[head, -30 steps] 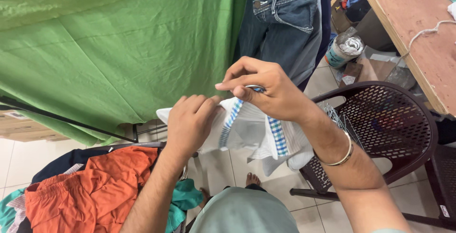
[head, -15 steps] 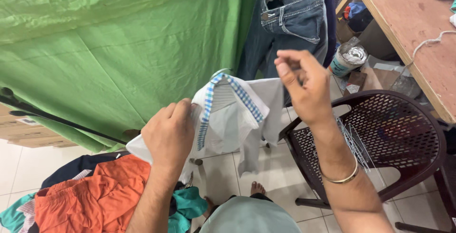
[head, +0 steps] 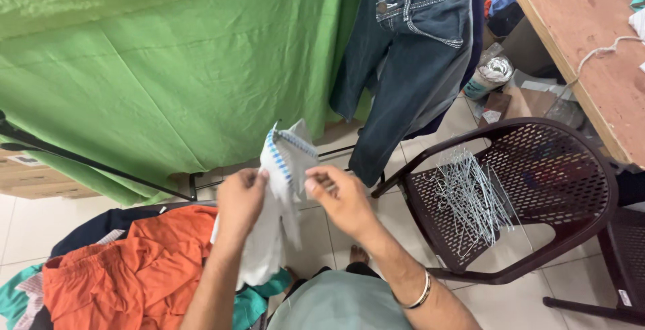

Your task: The person picks up clothes from a pile on the floor, places them on wire hangers, and hangs them on a drying rack. The items handled include a dark blue shirt, a light blue shirt, jeans, a white shirt, and an orange shirt.

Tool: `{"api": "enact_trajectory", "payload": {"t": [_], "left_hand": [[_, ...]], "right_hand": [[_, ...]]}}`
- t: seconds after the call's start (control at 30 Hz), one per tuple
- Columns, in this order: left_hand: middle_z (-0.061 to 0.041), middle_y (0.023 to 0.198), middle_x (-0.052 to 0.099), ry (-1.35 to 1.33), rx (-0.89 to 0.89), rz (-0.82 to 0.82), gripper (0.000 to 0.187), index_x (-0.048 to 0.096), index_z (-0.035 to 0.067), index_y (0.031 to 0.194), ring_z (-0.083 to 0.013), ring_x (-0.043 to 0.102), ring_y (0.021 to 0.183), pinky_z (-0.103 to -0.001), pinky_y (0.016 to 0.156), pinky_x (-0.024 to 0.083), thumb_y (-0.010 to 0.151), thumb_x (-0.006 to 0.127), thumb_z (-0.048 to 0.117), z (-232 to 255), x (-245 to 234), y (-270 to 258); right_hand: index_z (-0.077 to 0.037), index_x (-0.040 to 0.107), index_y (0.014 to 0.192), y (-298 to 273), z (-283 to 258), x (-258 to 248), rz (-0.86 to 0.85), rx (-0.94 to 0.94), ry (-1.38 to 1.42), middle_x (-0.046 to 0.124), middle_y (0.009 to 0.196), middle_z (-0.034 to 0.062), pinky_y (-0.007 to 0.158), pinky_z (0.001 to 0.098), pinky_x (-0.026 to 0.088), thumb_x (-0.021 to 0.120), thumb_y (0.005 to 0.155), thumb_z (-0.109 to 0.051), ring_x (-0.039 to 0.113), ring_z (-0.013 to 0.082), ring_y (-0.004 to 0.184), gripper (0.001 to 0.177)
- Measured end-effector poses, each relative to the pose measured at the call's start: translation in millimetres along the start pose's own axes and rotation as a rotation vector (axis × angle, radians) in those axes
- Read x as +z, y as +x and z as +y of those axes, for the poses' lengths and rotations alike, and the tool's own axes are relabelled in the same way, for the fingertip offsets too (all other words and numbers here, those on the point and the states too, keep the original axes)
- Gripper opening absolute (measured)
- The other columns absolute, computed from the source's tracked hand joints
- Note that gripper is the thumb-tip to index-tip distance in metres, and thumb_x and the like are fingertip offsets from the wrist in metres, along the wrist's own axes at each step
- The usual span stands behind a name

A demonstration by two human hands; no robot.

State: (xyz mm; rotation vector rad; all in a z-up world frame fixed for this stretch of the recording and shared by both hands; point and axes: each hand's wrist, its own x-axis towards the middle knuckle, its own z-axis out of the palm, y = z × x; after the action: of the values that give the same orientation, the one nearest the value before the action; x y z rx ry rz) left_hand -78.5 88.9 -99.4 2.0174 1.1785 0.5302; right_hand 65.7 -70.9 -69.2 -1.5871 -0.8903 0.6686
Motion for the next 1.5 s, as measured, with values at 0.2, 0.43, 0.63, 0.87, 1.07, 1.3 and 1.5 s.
{"api": "enact_trajectory", "payload": {"t": [0.2,0.43,0.63,0.87,1.07,1.3,1.5], "left_hand": [[-0.001,0.080,0.067,-0.796,-0.024,-0.085,0.027,0.069,-0.002,0.098,-0.0069,0.055,0.071,-0.026,0.064,0.048,0.102,0.062,0.024,34.7,44.4,6.5],[0.001,0.085,0.060,-1.125,-0.060,-0.152,0.017,0.057,0.004,0.098,-0.0058,0.052,0.070,-0.025,0.060,0.046,0.101,0.062,0.021,115.2,50.9,22.0],[0.000,0.087,0.058,-1.102,0.009,-0.160,0.019,0.053,0.005,0.095,-0.0062,0.054,0.073,-0.025,0.063,0.052,0.101,0.065,0.018,139.5,71.0,52.8],[0.001,0.084,0.055,-1.113,-0.023,-0.027,0.017,0.053,0.004,0.096,-0.0060,0.051,0.072,-0.025,0.060,0.047,0.100,0.066,0.015,171.7,110.0,103.6],[-0.001,0.079,0.059,-0.928,0.086,0.051,0.020,0.054,0.003,0.093,-0.0069,0.056,0.068,-0.024,0.058,0.045,0.101,0.067,0.016,214.0,106.4,132.2],[-0.001,0.071,0.064,-0.704,0.264,-0.005,0.018,0.058,0.002,0.092,-0.0045,0.055,0.061,-0.023,0.053,0.043,0.100,0.068,0.015,257.1,115.8,152.9],[0.000,0.068,0.062,-0.815,0.328,-0.187,0.021,0.052,0.003,0.091,-0.0034,0.057,0.057,-0.023,0.049,0.044,0.100,0.066,0.016,290.2,124.0,187.0]], "right_hand": [[-0.003,0.067,0.118,-6.8,-46.9,13.6,0.045,-0.121,-0.248,0.065,0.098,0.0059,0.067,0.0270,0.056,0.079,0.087,-0.025,0.066,0.0128,0.081,0.040],[-0.002,0.068,0.119,1.5,-79.9,-29.4,0.288,-0.187,-0.430,0.063,0.094,0.0083,0.063,0.0289,0.055,0.082,0.084,-0.022,0.065,0.0162,0.074,0.043],[-0.004,0.072,0.111,81.1,-83.9,-115.3,0.537,-0.579,-0.964,0.069,0.101,0.0106,0.082,0.0401,0.054,0.078,0.093,-0.007,0.066,0.0299,0.094,0.019],[0.002,0.071,0.109,193.8,-124.1,-179.6,0.191,-0.904,-1.280,0.070,0.103,0.0136,0.080,0.0441,0.052,0.079,0.075,-0.016,0.067,0.0337,0.099,0.039],[-0.001,0.071,0.119,190.7,-129.5,-210.3,0.077,-0.624,-0.746,0.071,0.110,0.0137,0.088,0.0378,0.057,0.078,0.093,-0.018,0.070,0.0290,0.102,0.032],[0.002,0.066,0.124,165.0,-110.1,-207.5,0.175,-0.452,-0.515,0.072,0.111,0.0134,0.078,0.0307,0.058,0.083,0.084,-0.018,0.072,0.0216,0.093,0.048],[0.003,0.065,0.126,160.1,-104.8,-211.9,0.328,-0.386,-0.449,0.072,0.114,0.0137,0.076,0.0270,0.058,0.082,0.083,-0.010,0.072,0.0196,0.098,0.048]]}}
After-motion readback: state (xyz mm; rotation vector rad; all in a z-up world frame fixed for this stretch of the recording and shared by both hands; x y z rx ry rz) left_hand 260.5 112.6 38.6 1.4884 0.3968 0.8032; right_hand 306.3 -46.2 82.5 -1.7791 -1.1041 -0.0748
